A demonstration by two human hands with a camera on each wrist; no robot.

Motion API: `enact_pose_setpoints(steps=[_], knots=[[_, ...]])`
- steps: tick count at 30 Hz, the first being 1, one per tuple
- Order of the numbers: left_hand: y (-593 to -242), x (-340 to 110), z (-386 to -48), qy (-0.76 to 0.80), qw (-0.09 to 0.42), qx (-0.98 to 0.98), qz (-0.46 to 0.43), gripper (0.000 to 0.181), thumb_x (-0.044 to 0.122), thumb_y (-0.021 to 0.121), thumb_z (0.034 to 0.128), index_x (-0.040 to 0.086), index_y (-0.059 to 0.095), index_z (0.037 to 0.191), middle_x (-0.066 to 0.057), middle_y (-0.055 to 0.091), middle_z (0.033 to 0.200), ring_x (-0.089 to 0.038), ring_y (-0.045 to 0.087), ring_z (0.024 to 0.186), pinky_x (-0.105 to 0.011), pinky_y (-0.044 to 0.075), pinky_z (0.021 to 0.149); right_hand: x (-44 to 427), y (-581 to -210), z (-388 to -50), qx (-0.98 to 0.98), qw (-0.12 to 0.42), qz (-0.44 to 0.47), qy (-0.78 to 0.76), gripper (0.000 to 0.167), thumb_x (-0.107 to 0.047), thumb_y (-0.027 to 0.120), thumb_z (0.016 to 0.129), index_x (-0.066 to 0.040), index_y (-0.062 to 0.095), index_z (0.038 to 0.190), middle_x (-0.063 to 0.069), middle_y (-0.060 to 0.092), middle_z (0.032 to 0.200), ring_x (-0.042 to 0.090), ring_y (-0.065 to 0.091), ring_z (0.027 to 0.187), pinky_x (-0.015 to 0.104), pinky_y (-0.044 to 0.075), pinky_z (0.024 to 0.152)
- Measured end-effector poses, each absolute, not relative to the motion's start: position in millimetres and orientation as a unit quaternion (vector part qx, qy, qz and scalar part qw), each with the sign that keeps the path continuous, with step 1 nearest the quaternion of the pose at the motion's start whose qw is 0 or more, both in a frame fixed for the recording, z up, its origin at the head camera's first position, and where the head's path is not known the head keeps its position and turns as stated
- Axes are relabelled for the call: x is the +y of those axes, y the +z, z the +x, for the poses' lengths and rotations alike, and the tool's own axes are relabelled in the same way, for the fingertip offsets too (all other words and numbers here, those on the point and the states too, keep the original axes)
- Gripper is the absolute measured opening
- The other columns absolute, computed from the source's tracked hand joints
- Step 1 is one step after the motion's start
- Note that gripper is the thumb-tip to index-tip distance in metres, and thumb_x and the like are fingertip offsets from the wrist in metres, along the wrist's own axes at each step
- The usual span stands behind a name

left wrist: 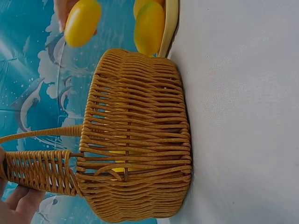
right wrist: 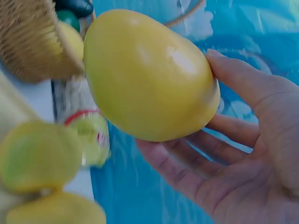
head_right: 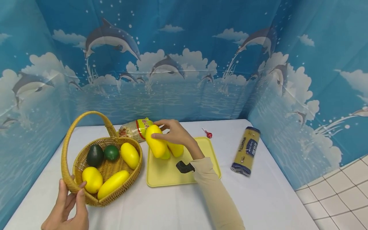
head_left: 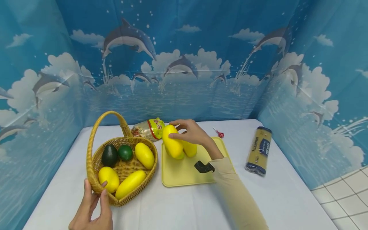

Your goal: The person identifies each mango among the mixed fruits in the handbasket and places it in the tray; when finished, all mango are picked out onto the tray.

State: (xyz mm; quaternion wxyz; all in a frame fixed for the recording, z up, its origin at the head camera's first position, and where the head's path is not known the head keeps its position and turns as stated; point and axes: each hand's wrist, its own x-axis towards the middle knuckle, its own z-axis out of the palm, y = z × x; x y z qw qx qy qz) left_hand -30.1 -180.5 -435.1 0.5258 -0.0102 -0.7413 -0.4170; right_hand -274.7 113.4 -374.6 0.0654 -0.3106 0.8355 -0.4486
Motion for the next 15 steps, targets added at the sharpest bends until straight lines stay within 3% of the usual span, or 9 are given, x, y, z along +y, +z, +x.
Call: enact_pose_setpoints(steps=[5, 15], knots=[[-431.3, -177.5, -27.6, -0.412, 0.527, -0.743, -0.017, 0.052, -0.004, 0.071, 0.1002, -0.011, 0.053, 0.149, -0.032, 0.065, 0.138, 0.01, 0.067, 0.116, -0.006, 0.053, 0.094, 146.1, -386.8, -276.6, 0.843, 0.057, -0.27, -0.462, 0.054, -0.021, 0.078, 0.102, -0.002, 0.062, 0.15, 0.016, 0.065, 0.15, 0.034, 0.068, 0.127, 0.048, 0.064, 0.101], [-437.0, -179.3, -28.8, -0.409, 0.522, -0.748, 0.0, 0.057, -0.013, 0.072, 0.0955, -0.007, 0.054, 0.15, -0.03, 0.066, 0.137, 0.009, 0.066, 0.118, -0.007, 0.053, 0.095, 196.3, -416.1, -285.2, 0.864, 0.039, -0.189, -0.465, 0.056, -0.024, 0.077, 0.103, -0.001, 0.06, 0.151, 0.019, 0.064, 0.15, 0.038, 0.064, 0.131, 0.058, 0.054, 0.114]])
